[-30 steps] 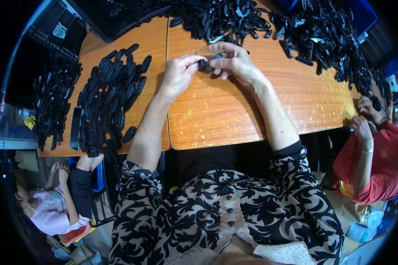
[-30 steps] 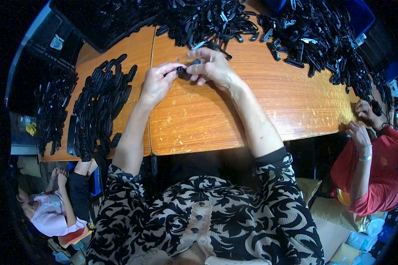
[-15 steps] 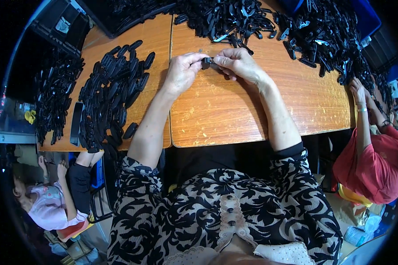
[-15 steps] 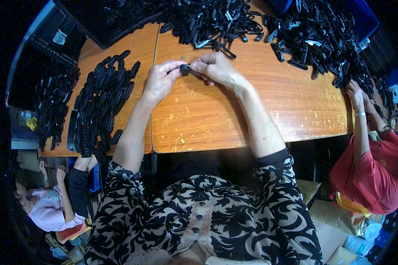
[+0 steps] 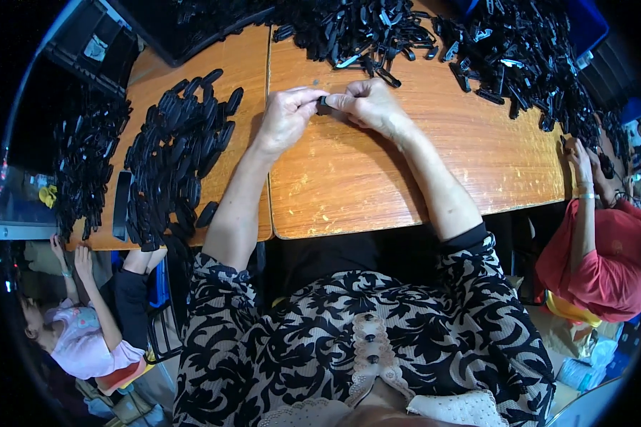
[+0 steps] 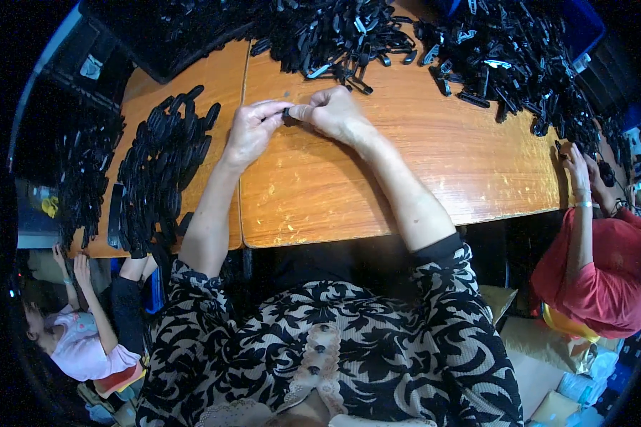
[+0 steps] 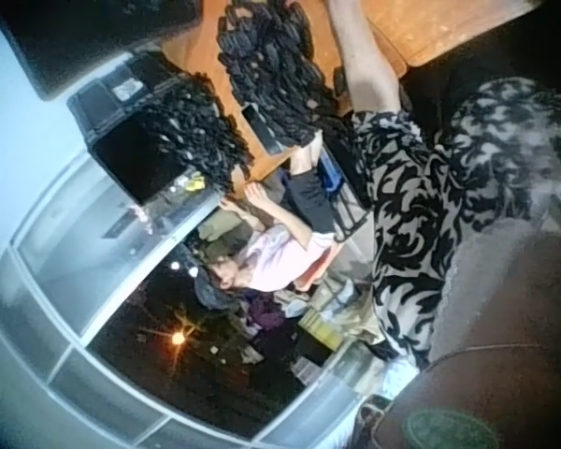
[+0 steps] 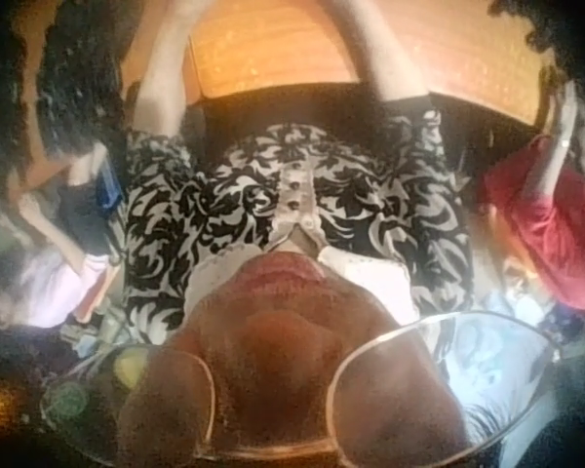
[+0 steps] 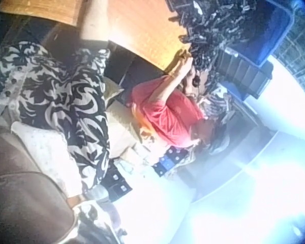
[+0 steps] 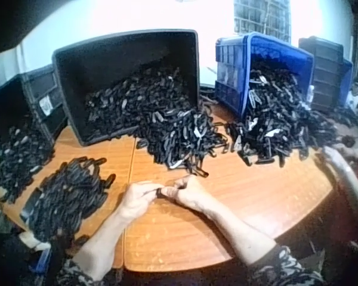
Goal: The person assembles plastic components by hand, repeatedly picking up individual pieces from the table and fitting them together.
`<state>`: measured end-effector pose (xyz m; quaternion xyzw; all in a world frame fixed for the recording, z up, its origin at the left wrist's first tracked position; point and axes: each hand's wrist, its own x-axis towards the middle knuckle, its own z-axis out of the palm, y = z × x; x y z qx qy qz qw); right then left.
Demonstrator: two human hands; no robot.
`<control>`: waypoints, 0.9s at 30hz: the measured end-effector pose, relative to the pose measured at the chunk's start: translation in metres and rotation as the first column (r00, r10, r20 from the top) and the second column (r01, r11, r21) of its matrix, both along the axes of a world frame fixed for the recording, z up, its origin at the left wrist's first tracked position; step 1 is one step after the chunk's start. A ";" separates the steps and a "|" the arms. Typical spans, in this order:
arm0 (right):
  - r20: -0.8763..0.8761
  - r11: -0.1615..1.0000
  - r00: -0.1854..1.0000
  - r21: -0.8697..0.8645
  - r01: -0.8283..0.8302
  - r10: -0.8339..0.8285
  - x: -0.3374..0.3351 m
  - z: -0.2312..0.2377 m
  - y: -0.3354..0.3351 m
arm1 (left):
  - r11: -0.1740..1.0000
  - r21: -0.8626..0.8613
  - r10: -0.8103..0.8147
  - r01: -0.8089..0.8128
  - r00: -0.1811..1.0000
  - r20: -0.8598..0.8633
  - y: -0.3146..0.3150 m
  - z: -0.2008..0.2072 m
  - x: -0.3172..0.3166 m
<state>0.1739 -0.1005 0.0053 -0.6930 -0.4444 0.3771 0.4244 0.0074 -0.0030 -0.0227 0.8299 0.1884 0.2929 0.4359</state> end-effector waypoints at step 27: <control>0.816 0.961 0.554 0.259 -0.093 -0.166 0.010 -0.013 -0.008 | 0.915 -0.171 0.399 -0.365 0.880 0.259 0.088 0.003 0.053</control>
